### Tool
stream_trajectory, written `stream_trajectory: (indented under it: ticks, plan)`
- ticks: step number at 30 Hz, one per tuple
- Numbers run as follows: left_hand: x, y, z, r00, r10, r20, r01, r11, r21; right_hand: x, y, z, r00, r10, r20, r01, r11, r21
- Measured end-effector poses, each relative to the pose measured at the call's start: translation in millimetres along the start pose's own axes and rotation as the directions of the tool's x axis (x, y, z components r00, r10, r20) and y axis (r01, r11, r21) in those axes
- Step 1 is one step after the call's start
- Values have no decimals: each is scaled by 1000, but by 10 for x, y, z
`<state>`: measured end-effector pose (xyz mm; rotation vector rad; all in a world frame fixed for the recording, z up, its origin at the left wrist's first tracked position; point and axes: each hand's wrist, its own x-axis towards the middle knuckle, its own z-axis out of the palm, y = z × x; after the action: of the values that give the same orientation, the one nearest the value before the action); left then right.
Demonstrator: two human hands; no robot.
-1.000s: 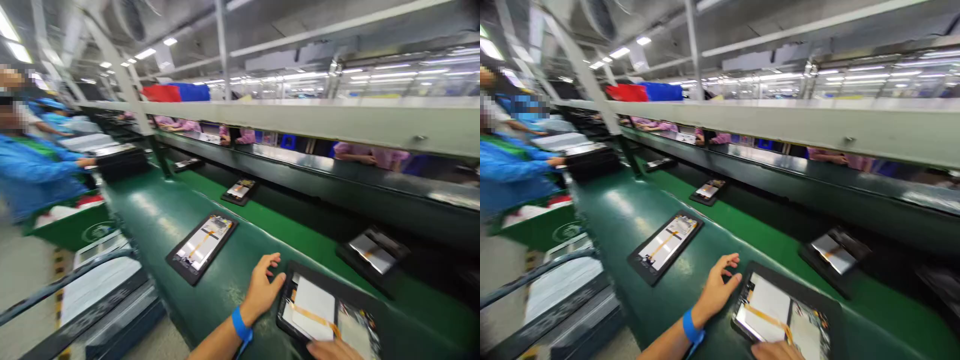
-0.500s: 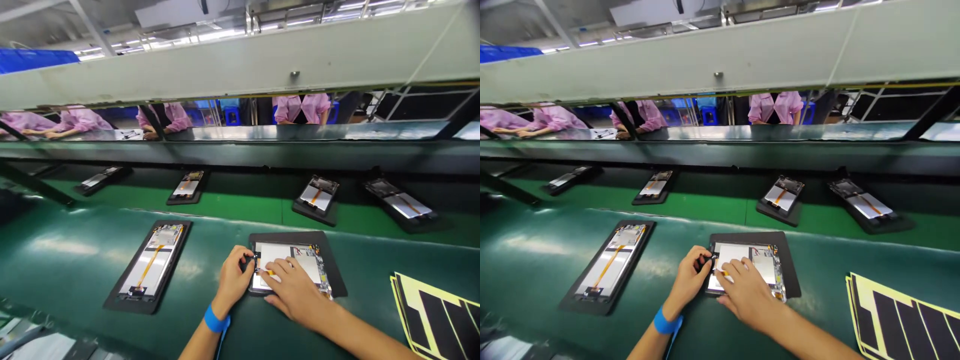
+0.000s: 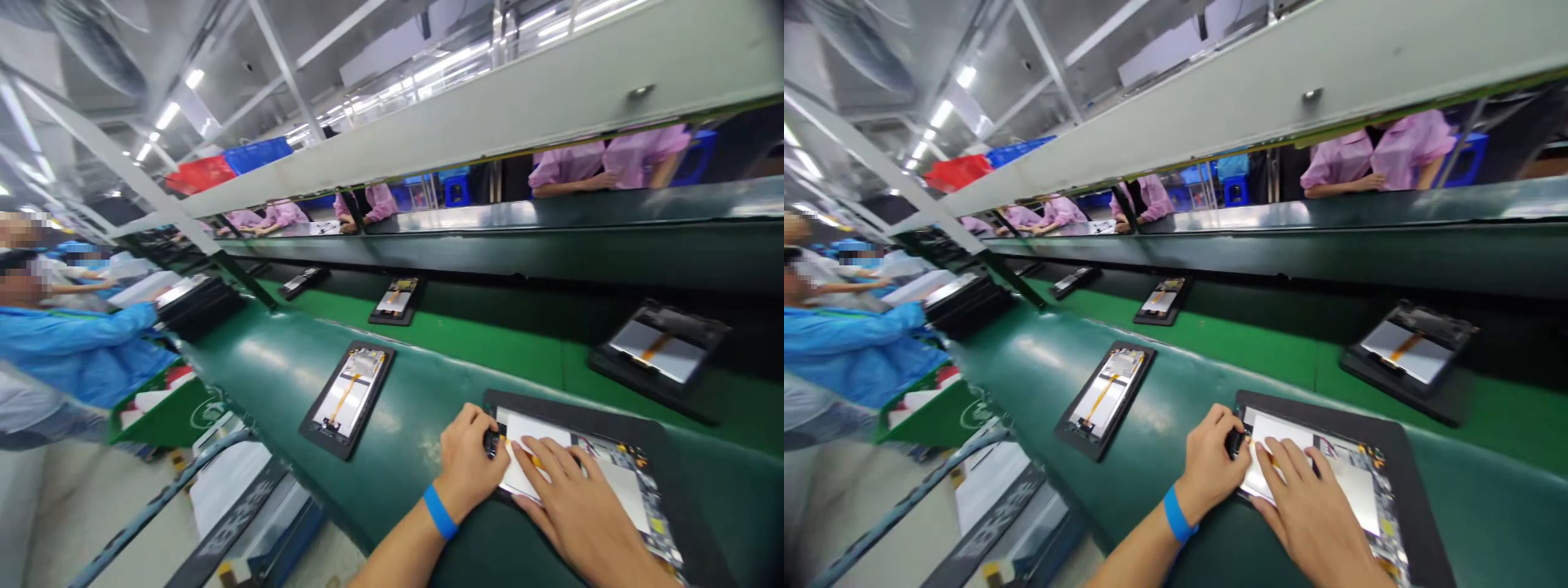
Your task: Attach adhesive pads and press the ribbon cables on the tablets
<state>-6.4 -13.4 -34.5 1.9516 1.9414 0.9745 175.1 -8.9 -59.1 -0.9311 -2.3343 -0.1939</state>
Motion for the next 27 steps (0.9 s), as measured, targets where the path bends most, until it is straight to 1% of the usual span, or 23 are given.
stream_trajectory:
  ticks: [3, 6, 9, 11, 15, 17, 19, 21, 23, 27]
  plan:
    - [-5, 32, 40, 999, 8, -41, -5, 997, 82, -14, 13, 90, 1000, 7, 16, -7, 1000, 11]
    - [-9, 24, 31, 996, 65, -55, -59, 991, 116, 20, -3, 66, 998, -2, 56, 2, 1000, -16]
    - [12, -59, -37, 995, 101, -15, -101, 994, 48, 91, -25, -16, 993, -15, 114, 22, 998, -58]
    - [42, -144, -112, 988, 147, 36, -147, 989, -18, 133, -36, -62, 986, -18, 166, 31, 997, -78]
    - [96, -281, -302, 945, 300, 129, -284, 950, -127, 161, -60, -111, 969, -3, 248, 27, 995, -95]
    - [105, -302, -387, 908, 387, 158, -374, 921, -111, 160, -75, -125, 962, 3, 273, 24, 995, -93]
    - [107, -299, -444, 868, 453, 203, -453, 890, -48, 162, -86, -140, 956, 8, 294, 19, 996, -89]
    - [110, -289, -471, 838, 483, 254, -506, 862, 29, 169, -91, -157, 951, 13, 310, 14, 996, -85]
    - [115, -287, -475, 819, 492, 296, -537, 839, 88, 181, -92, -174, 947, 14, 320, 14, 996, -84]
    - [118, -316, -459, 810, 486, 328, -545, 830, 114, 205, -91, -209, 948, 3, 317, 27, 996, -88]
